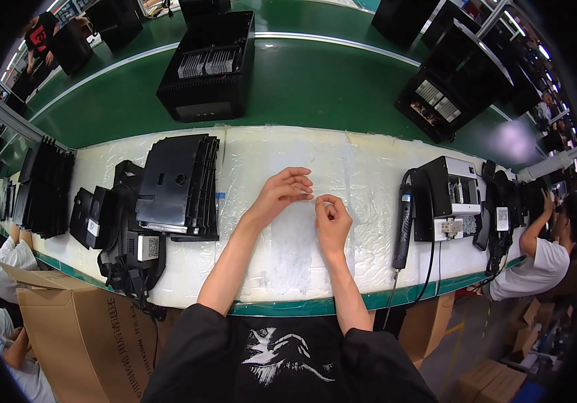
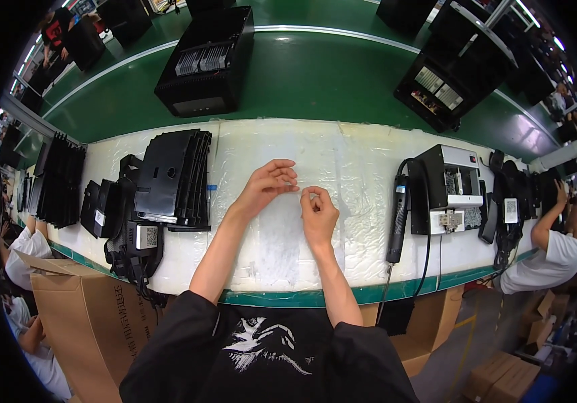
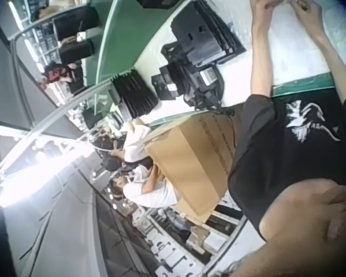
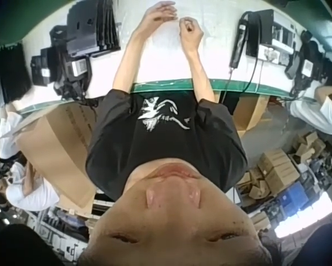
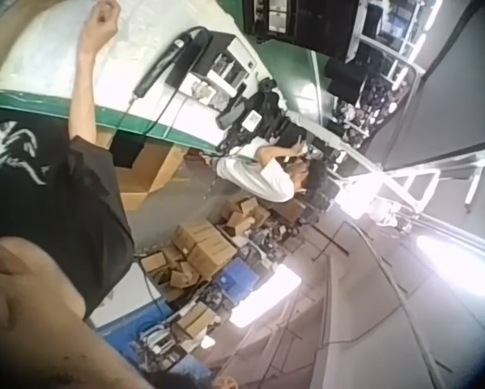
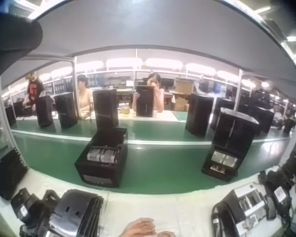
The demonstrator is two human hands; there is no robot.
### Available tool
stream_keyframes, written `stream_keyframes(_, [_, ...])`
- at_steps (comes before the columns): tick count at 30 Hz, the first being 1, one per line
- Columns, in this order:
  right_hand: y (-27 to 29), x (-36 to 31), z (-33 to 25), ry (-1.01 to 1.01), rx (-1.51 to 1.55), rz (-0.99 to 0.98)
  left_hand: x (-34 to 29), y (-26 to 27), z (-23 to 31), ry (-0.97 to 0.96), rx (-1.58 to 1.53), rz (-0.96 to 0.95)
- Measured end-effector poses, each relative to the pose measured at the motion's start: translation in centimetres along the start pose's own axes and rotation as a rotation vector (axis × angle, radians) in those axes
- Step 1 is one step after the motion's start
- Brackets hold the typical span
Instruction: Assembling internal components and securing the outer casing of electronic units using an electric screwdriver.
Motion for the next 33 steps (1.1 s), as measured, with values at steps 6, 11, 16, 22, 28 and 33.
stream_keyframes(6, [-0.1,0.2,0.0,0.030,-0.012,-0.015,0.3,0.2,-0.1,0.025,0.003,-0.016])
stream_keyframes(11, [0.6,0.5,1.0,0.130,-0.124,0.041,0.7,-0.1,-0.7,0.029,-0.012,-0.027])
stream_keyframes(16, [-0.1,0.4,1.5,0.203,-0.152,0.071,0.1,0.2,-0.1,0.024,0.033,0.053])
stream_keyframes(22, [0.3,0.5,0.9,0.217,-0.169,0.049,0.5,-0.2,-0.5,0.030,0.004,0.010])
stream_keyframes(28, [0.4,0.6,1.1,0.233,-0.171,0.061,0.5,-0.3,-0.6,0.031,0.025,0.032])
stream_keyframes(33, [0.2,0.5,0.8,0.240,-0.179,0.039,0.4,-0.2,-0.3,0.029,0.042,0.053])
Point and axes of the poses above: each hand's wrist, its own x-axis towards the middle knuckle, its own y-axis out of the back of the hand, z = x × y, the point moved 1 cm from there along x, towards the middle knuckle, and after that the axes turned 4 degrees about -y, right-handed, at the moved point
